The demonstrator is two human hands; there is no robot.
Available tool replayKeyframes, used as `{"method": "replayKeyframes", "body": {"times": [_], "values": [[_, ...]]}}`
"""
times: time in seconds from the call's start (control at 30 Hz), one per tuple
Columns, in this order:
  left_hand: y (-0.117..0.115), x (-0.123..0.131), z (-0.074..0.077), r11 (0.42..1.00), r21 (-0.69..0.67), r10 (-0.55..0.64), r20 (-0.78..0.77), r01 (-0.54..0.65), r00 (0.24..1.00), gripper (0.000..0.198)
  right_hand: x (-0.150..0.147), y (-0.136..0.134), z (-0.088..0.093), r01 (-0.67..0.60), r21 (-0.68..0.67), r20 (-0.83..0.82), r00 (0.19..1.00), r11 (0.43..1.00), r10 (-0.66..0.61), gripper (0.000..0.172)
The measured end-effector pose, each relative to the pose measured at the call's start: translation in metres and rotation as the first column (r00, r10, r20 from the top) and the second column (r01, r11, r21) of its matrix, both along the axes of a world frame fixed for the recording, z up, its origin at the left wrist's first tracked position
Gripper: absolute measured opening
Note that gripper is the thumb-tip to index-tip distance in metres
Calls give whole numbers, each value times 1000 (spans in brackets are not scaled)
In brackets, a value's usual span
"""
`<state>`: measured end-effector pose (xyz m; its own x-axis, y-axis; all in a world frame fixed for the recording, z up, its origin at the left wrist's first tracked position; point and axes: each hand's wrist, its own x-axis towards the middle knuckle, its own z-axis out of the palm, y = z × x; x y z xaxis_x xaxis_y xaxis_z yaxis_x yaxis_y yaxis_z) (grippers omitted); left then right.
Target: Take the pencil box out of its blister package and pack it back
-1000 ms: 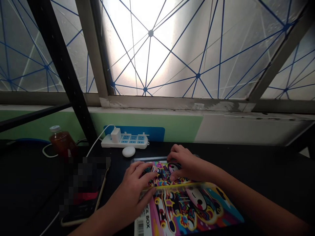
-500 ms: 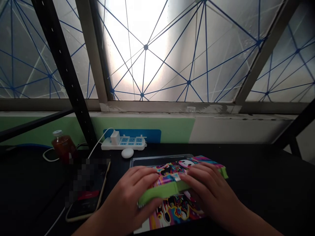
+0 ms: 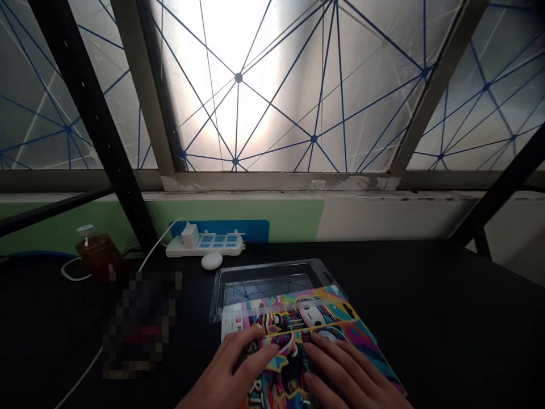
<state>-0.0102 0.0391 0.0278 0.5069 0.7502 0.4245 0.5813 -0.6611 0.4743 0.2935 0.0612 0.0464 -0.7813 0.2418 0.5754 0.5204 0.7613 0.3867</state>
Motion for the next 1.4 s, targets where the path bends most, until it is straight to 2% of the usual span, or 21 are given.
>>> {"method": "replayKeyframes", "body": {"times": [0.17,0.27,0.4,0.47,0.53,0.67,0.73,0.9,1.1,1.2,1.27,1.33,1.4], "values": [[2,3,-15,995,-97,41,51,-36,998,84,-14,9,13,-14,5,122,992,1000,13,45],[1,6,-19,984,-177,47,89,-31,995,95,-20,12,22,-28,-66,140,989,997,37,47],[0,3,-22,978,-206,56,128,-28,990,109,-26,21,43,-63,-212,65,995,975,78,46],[0,1,-25,977,-209,79,162,-44,984,119,-27,31,52,-42,-275,25,998,960,51,52],[0,0,-29,972,-223,122,200,-76,972,131,-27,43,57,11,-265,-12,1000,964,-15,54],[0,0,-36,971,-219,149,263,-91,953,148,-23,60,53,113,-210,-85,987,971,-134,44],[0,0,-36,970,-227,157,296,-90,942,144,-21,59,48,113,-240,-108,984,964,-142,40],[-1,-3,-26,935,-339,233,372,-102,899,112,-16,35,41,56,-271,-90,992,961,-83,41],[-6,3,-15,935,-285,304,336,-211,892,66,-8,20,36,12,-210,-126,991,978,-39,62],[-5,6,-7,935,-298,300,374,-192,878,50,-5,22,30,-11,-234,-152,988,972,-25,45],[-4,8,-1,939,-320,256,414,-124,873,48,-4,26,29,-3,-310,-170,984,951,-52,42],[-3,9,0,942,-329,207,434,-59,877,57,-2,31,33,29,-401,-147,985,916,-95,45],[-3,10,-4,936,-347,204,397,-60,895,65,-2,37,39,77,-493,-68,990,867,-126,44]]}}
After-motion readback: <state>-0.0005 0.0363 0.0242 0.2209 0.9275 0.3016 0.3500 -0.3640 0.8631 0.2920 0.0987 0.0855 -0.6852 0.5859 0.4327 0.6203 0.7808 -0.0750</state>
